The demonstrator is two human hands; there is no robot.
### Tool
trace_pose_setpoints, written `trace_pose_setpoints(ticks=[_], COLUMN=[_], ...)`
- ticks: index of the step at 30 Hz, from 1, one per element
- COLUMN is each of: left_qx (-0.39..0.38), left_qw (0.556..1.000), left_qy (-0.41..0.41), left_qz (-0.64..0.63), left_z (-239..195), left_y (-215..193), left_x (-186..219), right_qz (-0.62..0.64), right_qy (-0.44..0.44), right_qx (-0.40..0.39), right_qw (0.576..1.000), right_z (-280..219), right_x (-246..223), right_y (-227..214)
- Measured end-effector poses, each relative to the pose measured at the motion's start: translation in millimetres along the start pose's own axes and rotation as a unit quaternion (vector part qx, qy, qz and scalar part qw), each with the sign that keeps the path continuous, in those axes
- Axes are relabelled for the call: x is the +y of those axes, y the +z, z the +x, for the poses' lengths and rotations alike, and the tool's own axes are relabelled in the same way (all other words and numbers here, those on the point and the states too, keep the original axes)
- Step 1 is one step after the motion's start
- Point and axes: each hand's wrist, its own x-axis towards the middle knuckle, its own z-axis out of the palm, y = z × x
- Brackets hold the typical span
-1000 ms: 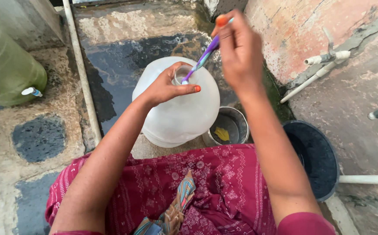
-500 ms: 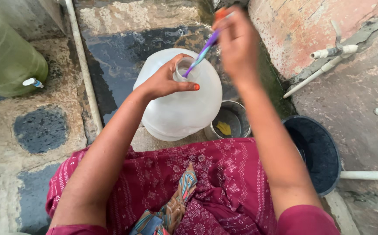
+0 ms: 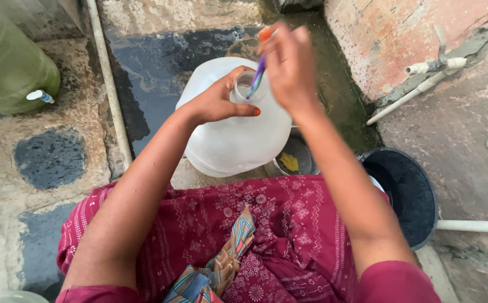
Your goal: The person cleans a large water jug with a yellow sponge and fills it with water from a small container.
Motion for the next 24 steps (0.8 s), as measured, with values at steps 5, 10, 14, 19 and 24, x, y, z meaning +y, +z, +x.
trace_pose_setpoints(ticks=[5,10,14,19,24], left_qx=[-0.005,-0.012,-0.017,-0.024,-0.028], left_qw=[1.000,0.999,0.999,0.999,0.999], left_qy=[-0.003,0.032,0.025,-0.006,0.016], left_qz=[0.023,-0.006,-0.017,0.024,0.018], left_z=[1,2,1,-1,-2], left_y=[2,3,5,5,7], left_x=[0,-2,0,6,6], right_qz=[0.094,-0.083,-0.087,-0.067,-0.030], right_qy=[0.016,-0.071,-0.018,-0.056,-0.038], right_qx=[0.019,-0.020,-0.053,0.004,-0.007], right_qw=[0.995,0.994,0.995,0.996,0.999], right_z=[5,-6,-5,7,6], right_x=[-15,-1,3,-23,-27], right_y=[-45,-1,16,-51,-43])
